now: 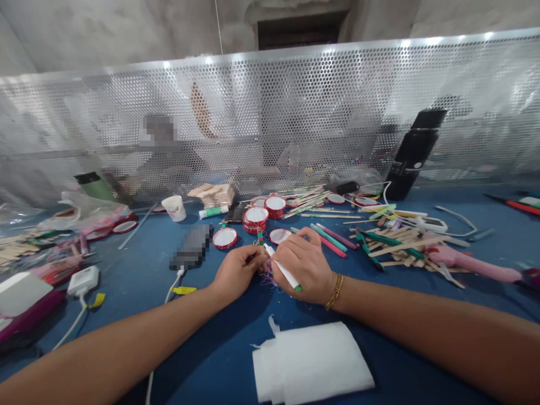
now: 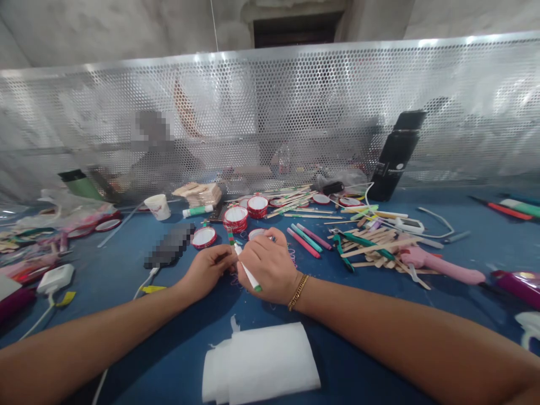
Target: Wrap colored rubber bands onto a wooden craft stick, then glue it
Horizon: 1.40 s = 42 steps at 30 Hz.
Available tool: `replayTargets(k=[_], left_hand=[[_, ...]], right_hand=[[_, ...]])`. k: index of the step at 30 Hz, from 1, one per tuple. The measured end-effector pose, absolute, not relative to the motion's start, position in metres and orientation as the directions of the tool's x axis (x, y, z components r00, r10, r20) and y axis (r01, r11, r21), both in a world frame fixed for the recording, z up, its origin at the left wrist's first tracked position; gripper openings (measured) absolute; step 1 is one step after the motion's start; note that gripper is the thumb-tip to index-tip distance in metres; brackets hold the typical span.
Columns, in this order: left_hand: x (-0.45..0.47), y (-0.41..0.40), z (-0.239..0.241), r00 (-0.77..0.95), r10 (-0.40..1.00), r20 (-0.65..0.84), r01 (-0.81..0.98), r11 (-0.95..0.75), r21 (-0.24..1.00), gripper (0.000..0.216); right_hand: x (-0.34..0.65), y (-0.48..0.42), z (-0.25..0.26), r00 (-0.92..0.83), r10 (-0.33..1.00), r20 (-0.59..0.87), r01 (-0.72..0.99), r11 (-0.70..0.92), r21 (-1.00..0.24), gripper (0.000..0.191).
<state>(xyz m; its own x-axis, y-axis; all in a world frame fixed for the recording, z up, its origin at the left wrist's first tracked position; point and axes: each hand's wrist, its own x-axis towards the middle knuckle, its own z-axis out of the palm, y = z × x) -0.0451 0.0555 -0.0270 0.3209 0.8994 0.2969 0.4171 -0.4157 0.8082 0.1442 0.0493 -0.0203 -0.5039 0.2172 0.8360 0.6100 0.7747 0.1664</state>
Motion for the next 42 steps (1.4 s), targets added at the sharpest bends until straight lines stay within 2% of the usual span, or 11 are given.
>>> replayTargets(k=[42], left_hand=[[-0.0465,0.0549,-0.0275,0.324,0.897,0.299,0.433,-0.422,0.796,0.027]], right_hand=[[0.1424,0.0486,-0.0195,-0.512,0.189,0.838,0.592,0.785,0.185,0.011]])
